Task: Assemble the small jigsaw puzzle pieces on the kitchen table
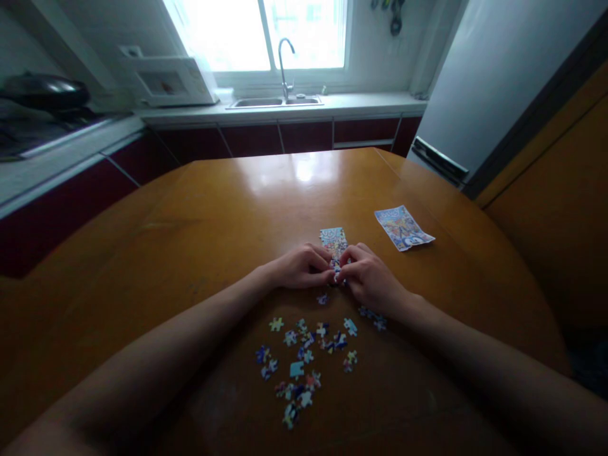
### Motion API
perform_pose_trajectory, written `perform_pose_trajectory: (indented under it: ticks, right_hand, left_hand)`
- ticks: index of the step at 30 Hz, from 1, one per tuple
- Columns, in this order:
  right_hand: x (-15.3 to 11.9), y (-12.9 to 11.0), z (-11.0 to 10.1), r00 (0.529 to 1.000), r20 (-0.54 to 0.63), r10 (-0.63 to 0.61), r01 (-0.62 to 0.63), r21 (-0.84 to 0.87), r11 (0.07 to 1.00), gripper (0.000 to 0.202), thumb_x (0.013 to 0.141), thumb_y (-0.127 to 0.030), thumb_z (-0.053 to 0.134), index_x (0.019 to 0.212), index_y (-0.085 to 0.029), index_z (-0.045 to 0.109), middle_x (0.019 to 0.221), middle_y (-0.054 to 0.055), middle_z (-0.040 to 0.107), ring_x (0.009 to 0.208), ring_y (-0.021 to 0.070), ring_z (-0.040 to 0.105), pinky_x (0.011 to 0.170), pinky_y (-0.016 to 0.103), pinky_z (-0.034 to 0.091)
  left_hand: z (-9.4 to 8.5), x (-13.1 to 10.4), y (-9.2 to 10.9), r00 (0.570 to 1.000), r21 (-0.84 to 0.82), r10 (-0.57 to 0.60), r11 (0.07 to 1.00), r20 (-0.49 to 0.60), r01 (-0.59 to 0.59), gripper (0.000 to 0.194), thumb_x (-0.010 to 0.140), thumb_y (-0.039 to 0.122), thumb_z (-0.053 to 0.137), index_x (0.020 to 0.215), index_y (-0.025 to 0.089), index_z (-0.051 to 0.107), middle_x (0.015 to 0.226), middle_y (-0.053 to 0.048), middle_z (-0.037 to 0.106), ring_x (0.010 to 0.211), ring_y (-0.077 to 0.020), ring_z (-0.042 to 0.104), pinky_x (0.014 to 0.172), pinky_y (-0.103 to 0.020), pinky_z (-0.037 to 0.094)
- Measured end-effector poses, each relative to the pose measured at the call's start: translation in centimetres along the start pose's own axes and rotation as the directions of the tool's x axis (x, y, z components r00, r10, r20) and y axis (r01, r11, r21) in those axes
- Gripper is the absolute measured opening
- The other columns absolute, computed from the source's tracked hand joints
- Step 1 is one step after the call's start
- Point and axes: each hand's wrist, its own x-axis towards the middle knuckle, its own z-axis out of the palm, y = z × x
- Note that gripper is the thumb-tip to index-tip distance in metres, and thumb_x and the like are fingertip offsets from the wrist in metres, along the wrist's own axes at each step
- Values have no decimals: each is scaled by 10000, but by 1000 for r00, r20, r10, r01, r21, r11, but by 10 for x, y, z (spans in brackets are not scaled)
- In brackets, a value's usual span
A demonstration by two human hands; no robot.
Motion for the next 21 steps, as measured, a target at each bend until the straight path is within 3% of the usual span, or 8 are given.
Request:
perform_pose_trajectory:
  ticks: [13, 21]
  right_hand:
    - [1, -2, -4, 999, 32, 4, -5, 28, 1000, 293, 809, -3, 586, 736, -230, 756, 901, 49, 615, 930, 195, 510, 824, 332, 445]
    - [1, 0, -4, 999, -15, 34, -33, 45, 998, 301, 764, 26, 577, 683, -219, 731, 888, 49, 614, 918, 202, 514, 810, 346, 445]
  left_hand:
    - [-1, -1, 0, 999, -17, -36, 999, -22, 35, 445, 979, 306, 516, 572, 146, 597, 583, -36, 533, 613, -125, 512, 616, -261, 414]
    - [0, -1, -1, 999, -4, -36, 999, -28, 36, 483, 979, 322, 511, 527, 154, 547, 556, -18, 476, 580, -120, 470, 591, -274, 390]
